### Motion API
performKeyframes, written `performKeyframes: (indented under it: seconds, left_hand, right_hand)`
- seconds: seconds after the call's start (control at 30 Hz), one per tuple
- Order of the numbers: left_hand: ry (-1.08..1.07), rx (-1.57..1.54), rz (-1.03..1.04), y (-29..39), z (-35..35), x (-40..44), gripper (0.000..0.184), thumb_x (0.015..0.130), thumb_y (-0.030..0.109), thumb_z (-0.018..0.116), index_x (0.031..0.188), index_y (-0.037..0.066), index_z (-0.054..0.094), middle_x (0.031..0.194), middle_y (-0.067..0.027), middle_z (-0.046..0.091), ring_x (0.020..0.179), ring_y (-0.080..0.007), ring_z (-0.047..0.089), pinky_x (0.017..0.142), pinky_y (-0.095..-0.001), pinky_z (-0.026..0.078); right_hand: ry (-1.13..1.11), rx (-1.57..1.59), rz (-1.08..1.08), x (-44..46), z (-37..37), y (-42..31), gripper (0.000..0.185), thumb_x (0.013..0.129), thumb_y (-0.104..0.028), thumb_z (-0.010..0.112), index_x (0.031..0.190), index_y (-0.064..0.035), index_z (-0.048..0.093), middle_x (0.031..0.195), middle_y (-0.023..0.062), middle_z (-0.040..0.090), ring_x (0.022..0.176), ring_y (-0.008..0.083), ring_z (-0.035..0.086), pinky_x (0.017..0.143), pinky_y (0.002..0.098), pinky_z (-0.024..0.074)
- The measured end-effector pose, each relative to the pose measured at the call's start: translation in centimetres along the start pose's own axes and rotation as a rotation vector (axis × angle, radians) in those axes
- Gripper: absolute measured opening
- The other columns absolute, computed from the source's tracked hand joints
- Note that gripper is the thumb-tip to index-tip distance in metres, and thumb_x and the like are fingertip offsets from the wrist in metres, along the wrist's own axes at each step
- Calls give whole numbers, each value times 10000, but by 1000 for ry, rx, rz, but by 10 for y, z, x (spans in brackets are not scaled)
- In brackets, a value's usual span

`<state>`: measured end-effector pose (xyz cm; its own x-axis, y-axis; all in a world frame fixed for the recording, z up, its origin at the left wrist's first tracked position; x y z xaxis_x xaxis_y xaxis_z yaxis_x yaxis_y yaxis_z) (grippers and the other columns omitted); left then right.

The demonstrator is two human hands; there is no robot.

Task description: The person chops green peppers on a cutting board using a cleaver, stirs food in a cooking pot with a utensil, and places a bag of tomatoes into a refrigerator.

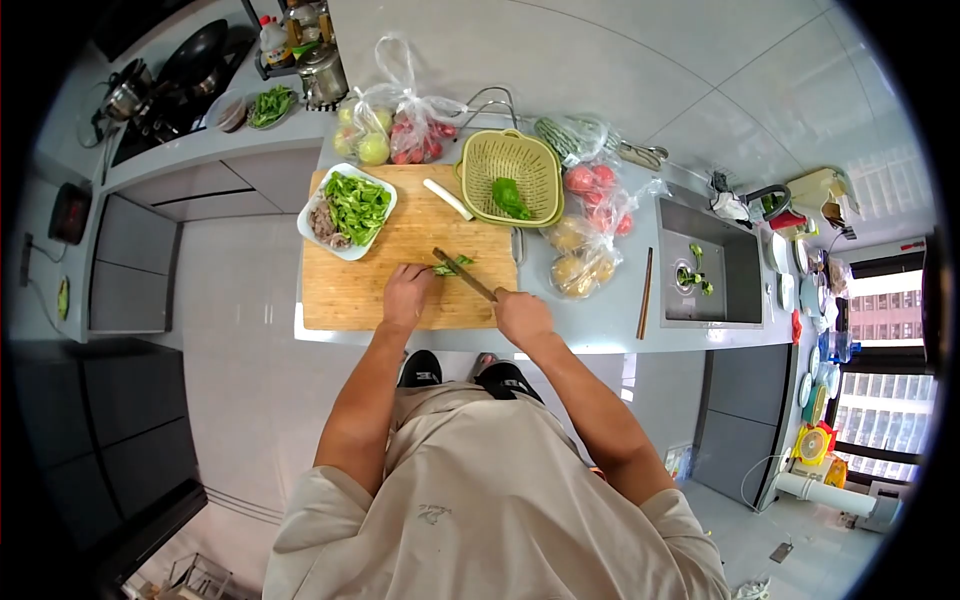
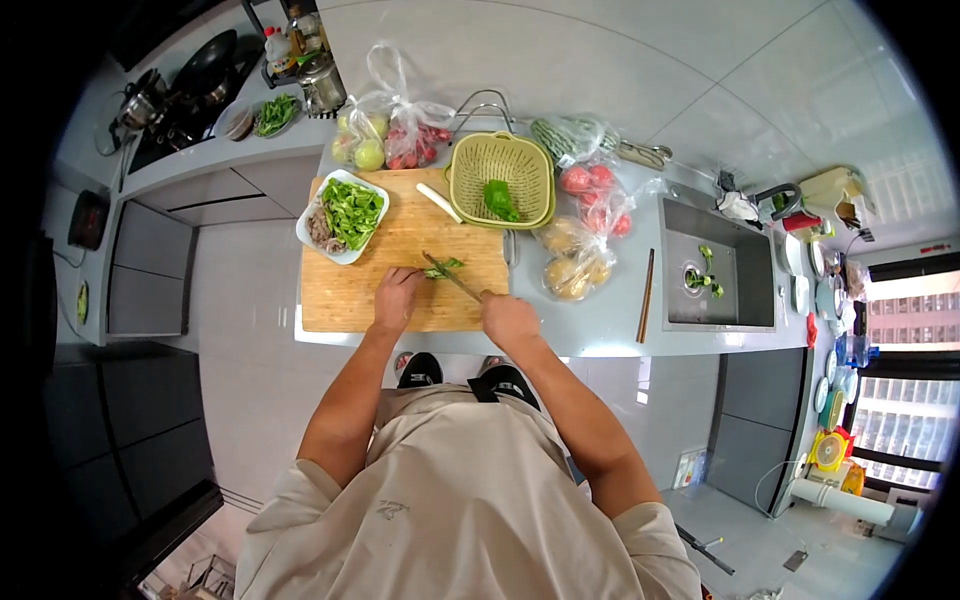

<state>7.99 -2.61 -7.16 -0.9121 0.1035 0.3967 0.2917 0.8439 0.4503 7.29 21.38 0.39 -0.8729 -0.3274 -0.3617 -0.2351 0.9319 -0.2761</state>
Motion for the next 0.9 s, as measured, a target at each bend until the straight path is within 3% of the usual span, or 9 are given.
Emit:
performKeyframes:
  seconds: [0.17,0.43,0.57,0.67,0.73,0.77,0.83,0.9]
  left_hand:
    - [-15,-82,-30,-7,0,-3,342,794,-37,679,1086,95,797,1123,-65,751,1095,-290,679,918,-395,599]
    - [-40,-79,-37,-5,-1,-1,359,774,-61,678,1086,78,791,1117,-76,742,1087,-312,669,939,-395,592]
    - [-69,-82,-6,-6,-5,0,393,785,-70,684,1143,68,765,1128,-110,734,1100,-346,656,965,-413,577]
    - [-96,-92,-124,-10,2,0,425,825,-77,685,1226,59,728,1165,-159,721,1124,-383,651,968,-446,570]
    - [-88,-175,-236,-3,-1,5,444,841,-73,689,1268,48,706,1186,-180,714,1135,-406,651,969,-462,565]
    - [-75,-256,-343,-2,-4,11,465,857,-70,693,1309,37,684,1208,-202,706,1147,-429,650,970,-479,561]
    - [-106,-282,-342,0,-1,20,472,863,-65,699,1327,25,678,1236,-212,697,1153,-440,653,974,-485,559]
    - [-137,-306,-339,4,5,25,481,870,-60,706,1344,13,672,1263,-221,687,1160,-451,655,978,-490,558]
  right_hand:
    - [-1,22,14,-4,-7,-1,234,1043,-259,576,1047,-61,701,962,242,780,899,471,756,807,582,591]
    - [-16,-4,13,-7,-5,-29,185,958,-121,562,1052,-48,703,954,268,771,906,480,755,787,590,587]
    - [-20,31,30,-2,1,-13,196,989,-186,589,1037,-38,709,970,269,771,936,482,751,776,583,585]
    - [85,244,11,-15,12,15,265,1002,-284,664,1007,-31,744,861,254,755,808,437,765,724,532,592]
    - [94,692,194,-26,23,38,311,983,-324,764,940,-16,759,697,157,710,599,292,727,604,432,580]
    - [94,694,196,-29,28,45,311,983,-324,764,940,-16,759,697,157,710,599,292,727,604,432,580]
    - [76,1064,368,-34,43,62,254,977,-219,808,887,-1,716,611,39,617,504,122,605,484,309,482]
    - [71,1092,386,-33,57,77,249,985,-218,808,896,-14,698,648,24,627,512,119,578,488,299,475]
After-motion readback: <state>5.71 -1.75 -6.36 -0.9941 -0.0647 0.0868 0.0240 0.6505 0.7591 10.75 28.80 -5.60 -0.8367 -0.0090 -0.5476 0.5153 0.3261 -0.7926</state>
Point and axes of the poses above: each hand's wrist, its own x-axis towards the middle knuckle, its own z-axis out of the palm, y = z × x, the point moved 4 cm from there along x, towards the middle knuckle
